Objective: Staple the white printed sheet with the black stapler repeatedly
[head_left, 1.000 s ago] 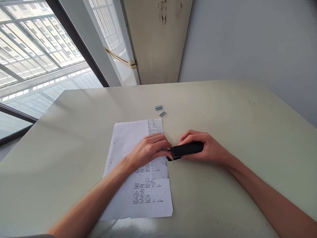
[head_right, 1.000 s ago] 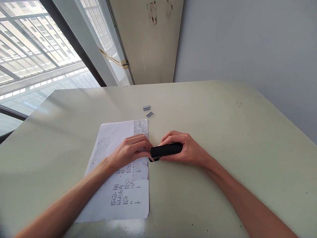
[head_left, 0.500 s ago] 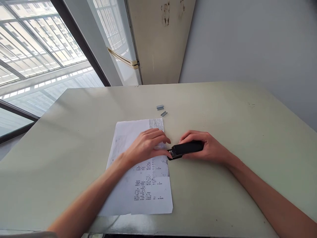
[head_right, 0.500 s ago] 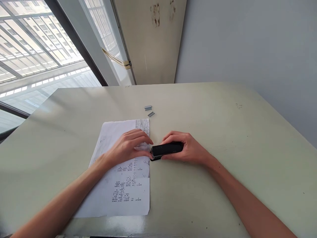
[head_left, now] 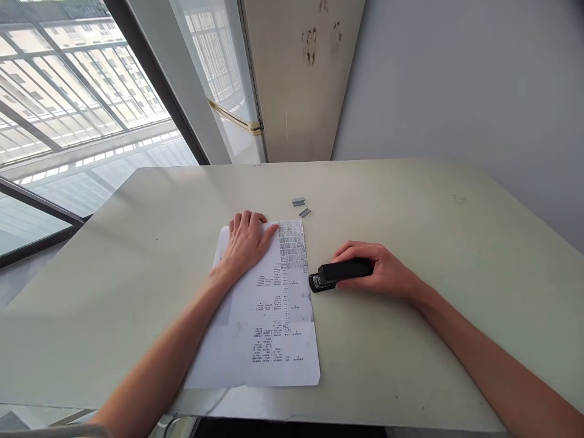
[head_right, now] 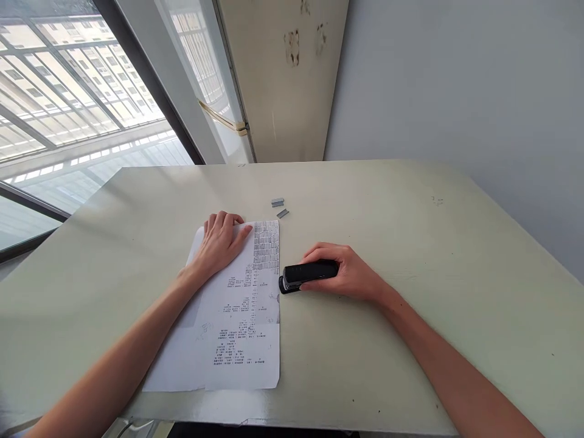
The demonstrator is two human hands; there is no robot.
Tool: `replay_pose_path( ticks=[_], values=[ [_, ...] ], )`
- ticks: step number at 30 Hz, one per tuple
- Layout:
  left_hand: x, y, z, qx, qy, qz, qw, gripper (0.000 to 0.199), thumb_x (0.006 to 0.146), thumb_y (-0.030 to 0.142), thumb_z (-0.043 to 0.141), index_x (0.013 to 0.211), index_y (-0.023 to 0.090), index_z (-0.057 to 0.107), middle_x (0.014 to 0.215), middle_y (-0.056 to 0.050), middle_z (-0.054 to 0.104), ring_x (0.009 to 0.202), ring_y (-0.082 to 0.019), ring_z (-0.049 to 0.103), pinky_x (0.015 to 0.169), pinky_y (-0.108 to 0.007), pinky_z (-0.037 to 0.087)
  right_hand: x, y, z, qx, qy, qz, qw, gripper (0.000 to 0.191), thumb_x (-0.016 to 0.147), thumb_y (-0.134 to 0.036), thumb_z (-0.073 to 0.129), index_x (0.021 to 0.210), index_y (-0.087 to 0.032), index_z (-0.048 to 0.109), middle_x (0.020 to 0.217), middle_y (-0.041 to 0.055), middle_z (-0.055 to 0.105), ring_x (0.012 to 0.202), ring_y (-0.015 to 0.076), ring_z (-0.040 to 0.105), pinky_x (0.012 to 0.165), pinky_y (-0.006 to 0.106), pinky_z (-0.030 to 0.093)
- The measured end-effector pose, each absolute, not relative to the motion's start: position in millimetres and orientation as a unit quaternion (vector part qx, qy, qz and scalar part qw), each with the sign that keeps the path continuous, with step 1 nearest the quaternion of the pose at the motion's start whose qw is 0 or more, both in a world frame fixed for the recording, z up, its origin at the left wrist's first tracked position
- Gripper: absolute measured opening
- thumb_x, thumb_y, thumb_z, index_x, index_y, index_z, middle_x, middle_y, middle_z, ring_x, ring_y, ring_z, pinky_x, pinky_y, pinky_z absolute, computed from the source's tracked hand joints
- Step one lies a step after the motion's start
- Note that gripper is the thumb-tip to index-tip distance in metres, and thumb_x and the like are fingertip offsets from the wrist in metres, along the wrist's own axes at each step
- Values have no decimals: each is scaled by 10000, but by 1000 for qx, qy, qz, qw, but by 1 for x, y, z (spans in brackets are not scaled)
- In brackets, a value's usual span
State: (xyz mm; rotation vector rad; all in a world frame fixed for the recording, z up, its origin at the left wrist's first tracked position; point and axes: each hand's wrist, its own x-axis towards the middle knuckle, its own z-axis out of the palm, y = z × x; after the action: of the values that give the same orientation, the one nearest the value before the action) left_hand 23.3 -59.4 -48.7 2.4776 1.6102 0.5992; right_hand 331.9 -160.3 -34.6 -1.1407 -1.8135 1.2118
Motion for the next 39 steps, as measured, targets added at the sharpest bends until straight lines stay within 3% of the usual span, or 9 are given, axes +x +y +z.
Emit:
replay_pose_path(
  ticks=[6, 14, 25, 28, 31, 36, 39],
  values=[
    [16, -56, -43, 778, 554, 243, 170, 390, 1054, 545, 476, 895, 227, 635, 1068, -67, 575, 1130, -275, 494, 1105, -500, 380, 333, -160, -37, -429, -698, 467, 333, 298, 790, -466, 890, 997, -283, 778, 1075, 39, 741, 923, 230, 701, 787, 359, 544],
    [8, -58, -38, 770, 530, 267, 234, 367, 1010, 577, 545, 967, 238, 681, 1135, -50, 687, 1168, -260, 553, 1000, -400, 459, 332, -161, -36, -428, -703, 461, 332, 313, 793, -495, 878, 972, -260, 774, 1064, 44, 737, 905, 225, 683, 771, 347, 528],
    [33, -67, -40, 756, 553, 261, 234, 374, 991, 595, 563, 913, 261, 712, 1110, -37, 729, 1189, -283, 586, 1012, -430, 486, 333, -161, -39, -423, -700, 469, 332, 282, 805, -476, 873, 986, -287, 769, 1065, 21, 730, 927, 223, 667, 799, 350, 514],
    [36, -72, -37, 748, 563, 270, 223, 319, 1010, 537, 558, 988, 258, 710, 1156, -44, 730, 1221, -290, 583, 1063, -467, 465, 333, -161, -38, -430, -705, 460, 327, 289, 808, -488, 867, 988, -285, 765, 1068, 20, 733, 934, 226, 671, 805, 350, 517],
    [32, -85, -31, 757, 551, 292, 196, 286, 1028, 464, 559, 1203, 262, 658, 1322, -52, 684, 1318, -286, 545, 1153, -506, 407, 333, -162, -37, -437, -708, 454, 318, 321, 810, -513, 859, 1002, -277, 756, 1065, 25, 735, 934, 231, 673, 805, 350, 520],
    [16, -126, -20, 872, 373, 268, 168, 234, 1083, 397, 529, 1230, 263, 652, 1351, -57, 678, 1403, -267, 512, 1207, -500, 402, 338, -162, -36, -450, -701, 456, 314, 372, 960, -610, 651, 1100, -283, 759, 1115, 38, 755, 1006, 247, 688, 837, 354, 537],
    [14, -148, -17, 924, 271, 184, 195, 277, 1081, 411, 553, 1305, 286, 657, 1518, -60, 588, 1530, -298, 391, 1239, -525, 389, 340, -163, -38, -464, -692, 449, 322, 448, 1021, -650, 518, 1105, -286, 764, 1152, 47, 765, 1086, 265, 691, 904, 370, 545]
  ],
)
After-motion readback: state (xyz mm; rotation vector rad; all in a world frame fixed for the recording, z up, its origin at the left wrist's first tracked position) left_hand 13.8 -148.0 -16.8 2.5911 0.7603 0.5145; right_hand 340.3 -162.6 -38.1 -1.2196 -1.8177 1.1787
